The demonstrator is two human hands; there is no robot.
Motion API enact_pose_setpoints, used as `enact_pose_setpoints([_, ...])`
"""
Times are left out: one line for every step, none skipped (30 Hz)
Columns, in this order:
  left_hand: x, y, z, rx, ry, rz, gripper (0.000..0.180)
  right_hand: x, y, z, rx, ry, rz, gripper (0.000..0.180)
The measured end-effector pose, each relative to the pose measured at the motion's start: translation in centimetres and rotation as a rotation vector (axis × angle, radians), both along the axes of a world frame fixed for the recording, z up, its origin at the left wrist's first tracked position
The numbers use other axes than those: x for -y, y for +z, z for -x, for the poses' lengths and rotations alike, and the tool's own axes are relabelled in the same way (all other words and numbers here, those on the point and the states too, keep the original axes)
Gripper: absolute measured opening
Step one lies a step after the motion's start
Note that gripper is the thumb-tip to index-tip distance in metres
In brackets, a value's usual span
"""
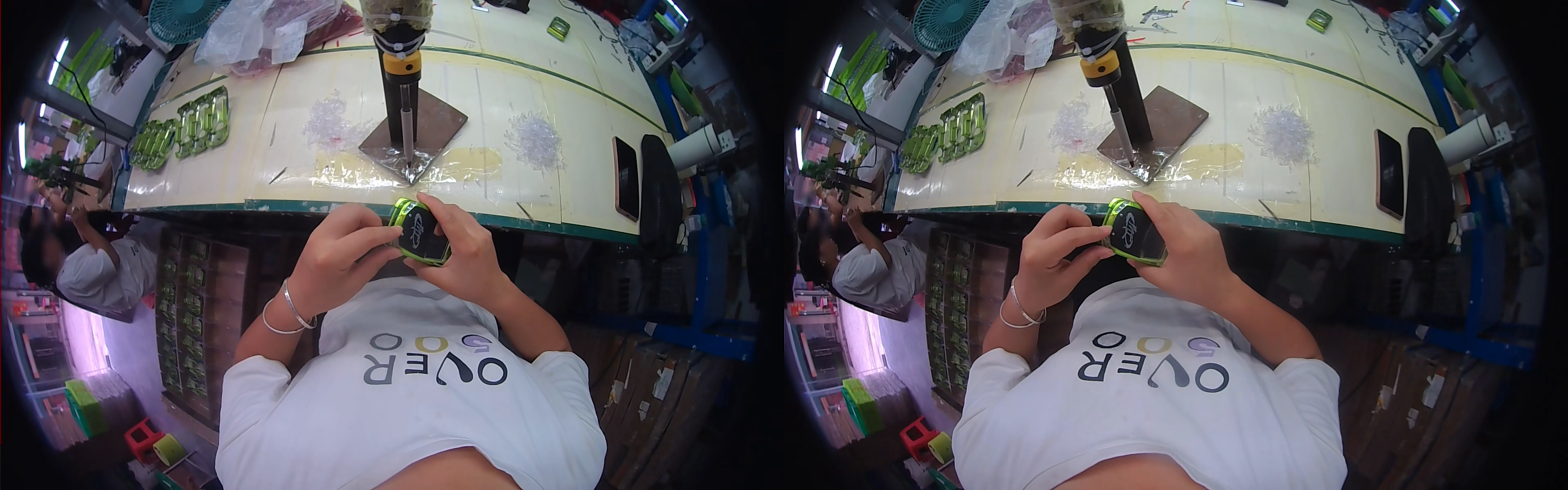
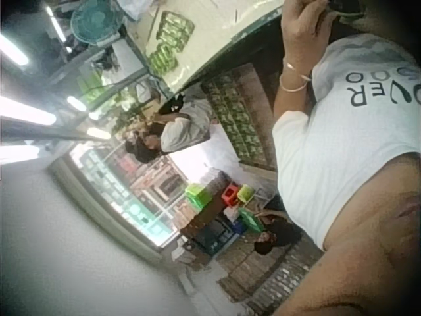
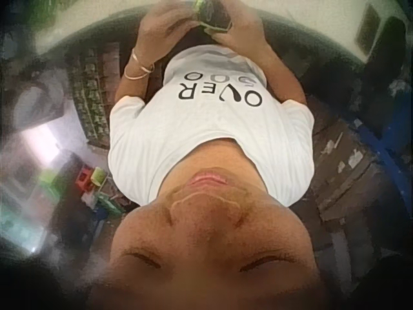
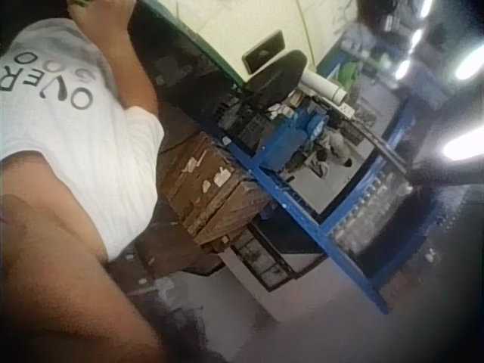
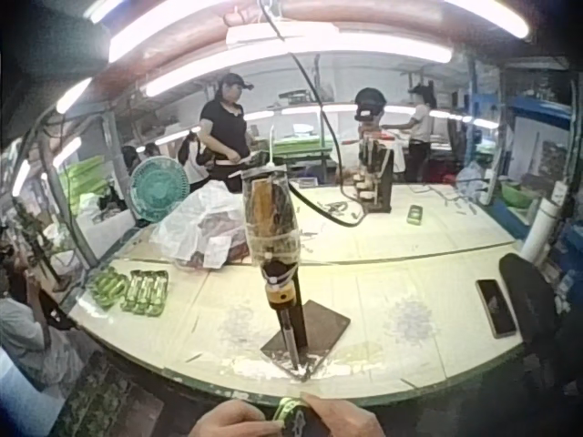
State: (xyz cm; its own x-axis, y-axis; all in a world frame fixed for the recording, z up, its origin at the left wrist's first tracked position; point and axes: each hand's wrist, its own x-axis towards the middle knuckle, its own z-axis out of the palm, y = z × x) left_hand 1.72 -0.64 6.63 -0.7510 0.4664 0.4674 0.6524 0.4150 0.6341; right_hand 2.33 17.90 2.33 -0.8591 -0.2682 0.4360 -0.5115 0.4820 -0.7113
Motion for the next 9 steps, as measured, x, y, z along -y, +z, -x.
enact_pose_setpoints([-0.1, -0.3, -0.1, -0.05, 0.02, 0.013, 0.029, 0.0, 0.0, -0.1, 0.021, 0.003, 0.004, 0.072])
enact_pose_setpoints([-0.3, -0.7, -0.1, -0.103, 0.032, 0.021, 0.03, -0.1, -0.1, -0.1, 0.038, -0.001, 0.005, 0.071])
enact_pose_setpoints([-0.6, -1.0, -0.2, -0.174, 0.047, 0.023, 0.031, -0.2, -0.1, -0.2, 0.054, -0.006, 0.006, 0.071])
enact_pose_setpoints([-0.7, -1.2, -0.4, -0.155, 0.004, 0.024, 0.031, -0.2, -0.3, -0.2, 0.047, 0.0, 0.008, 0.069])
enact_pose_setpoints([-0.6, -1.5, -0.5, -0.133, -0.04, 0.027, 0.031, -0.1, -0.6, -0.3, 0.043, 0.006, 0.012, 0.068])
enact_pose_setpoints([-0.7, -1.7, -0.7, -0.112, -0.085, 0.03, 0.03, 0.0, -0.8, -0.4, 0.039, 0.011, 0.016, 0.067])
enact_pose_setpoints([-1.0, -1.9, -0.8, -0.129, -0.074, 0.049, 0.029, 0.0, -0.9, -0.5, 0.061, 0.006, -0.014, 0.066])
enact_pose_setpoints([-1.1, -2.2, -0.9, -0.145, -0.036, 0.039, 0.029, -0.1, -1.1, -0.6, 0.08, 0.001, -0.017, 0.067])
enact_pose_setpoints([-1.3, -2.5, -0.9, -0.16, 0.002, 0.029, 0.029, -0.2, -1.3, -0.7, 0.099, -0.004, -0.02, 0.068])
